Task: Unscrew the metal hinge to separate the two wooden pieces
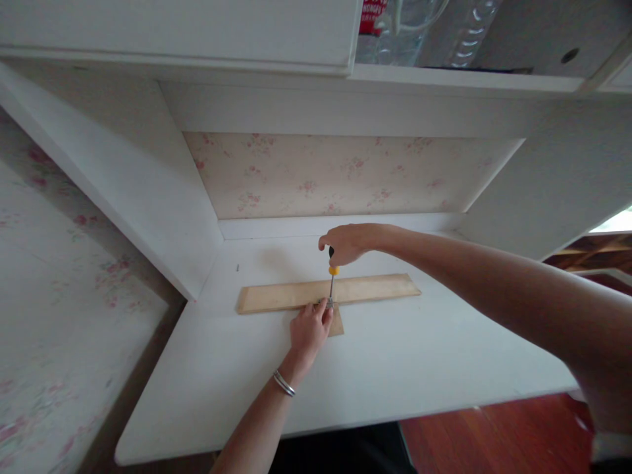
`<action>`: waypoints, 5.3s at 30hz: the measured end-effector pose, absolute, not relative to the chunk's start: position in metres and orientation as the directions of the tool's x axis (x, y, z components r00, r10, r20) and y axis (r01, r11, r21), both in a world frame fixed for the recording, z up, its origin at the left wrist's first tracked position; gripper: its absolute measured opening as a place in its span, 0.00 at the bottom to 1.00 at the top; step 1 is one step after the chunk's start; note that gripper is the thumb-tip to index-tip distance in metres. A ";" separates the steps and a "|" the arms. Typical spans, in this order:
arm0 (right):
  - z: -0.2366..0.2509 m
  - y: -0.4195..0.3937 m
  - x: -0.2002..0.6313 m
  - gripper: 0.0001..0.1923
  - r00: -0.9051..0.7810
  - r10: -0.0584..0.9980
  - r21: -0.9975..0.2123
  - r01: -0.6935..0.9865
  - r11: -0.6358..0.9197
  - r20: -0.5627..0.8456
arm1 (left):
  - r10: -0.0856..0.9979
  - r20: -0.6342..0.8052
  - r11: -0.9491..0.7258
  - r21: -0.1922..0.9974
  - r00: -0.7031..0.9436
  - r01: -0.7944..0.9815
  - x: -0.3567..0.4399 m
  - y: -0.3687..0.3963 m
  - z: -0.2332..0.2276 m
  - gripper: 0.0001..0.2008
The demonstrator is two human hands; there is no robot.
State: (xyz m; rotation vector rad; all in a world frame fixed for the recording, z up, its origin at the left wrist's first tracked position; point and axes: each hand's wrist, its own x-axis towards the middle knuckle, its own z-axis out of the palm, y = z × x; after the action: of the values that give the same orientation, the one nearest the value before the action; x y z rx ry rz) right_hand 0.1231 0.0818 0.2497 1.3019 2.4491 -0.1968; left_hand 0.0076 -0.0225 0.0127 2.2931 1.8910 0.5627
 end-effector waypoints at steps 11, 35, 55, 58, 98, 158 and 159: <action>0.250 0.077 0.140 0.19 -0.720 0.648 0.058 0.657 0.752 -0.248 | 0.963 0.210 -0.228 0.303 0.168 0.925 0.008 -0.024 0.016 0.21; 0.037 -0.076 0.299 0.27 0.377 0.917 -0.991 -0.003 -0.137 -0.128 | 0.585 -0.022 -0.802 0.133 0.811 0.582 0.007 0.056 0.086 0.12; -0.003 -0.090 0.290 0.25 0.363 0.901 -0.968 -0.011 -0.251 -0.238 | 0.672 -0.002 -0.741 0.016 0.741 0.671 0.019 0.065 0.078 0.17; -0.007 -0.091 0.291 0.26 0.366 0.897 -0.965 -0.005 -0.263 -0.247 | 0.744 0.054 -0.667 0.080 0.665 0.740 0.014 0.068 0.079 0.19; -0.012 -0.082 0.289 0.28 0.412 0.870 -0.947 0.049 -0.316 -0.269 | 0.972 0.120 0.187 0.126 -0.202 0.974 -0.222 0.126 0.010 0.20; 0.107 -0.004 0.140 0.10 0.429 0.852 -0.891 -0.194 0.411 0.300 | 0.918 -0.393 0.379 0.907 0.046 0.182 -0.005 0.001 0.010 0.13; 0.105 -0.005 0.139 0.10 0.421 0.855 -0.892 -0.190 0.410 0.303 | 0.923 -0.383 0.369 0.910 0.041 0.187 -0.006 0.001 0.009 0.13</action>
State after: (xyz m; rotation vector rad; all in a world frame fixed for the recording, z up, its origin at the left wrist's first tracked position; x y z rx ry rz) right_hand 0.1392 -0.0048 0.1050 2.9125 2.8632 -2.5133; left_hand -0.0057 0.0009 0.0089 1.0733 1.4366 0.7745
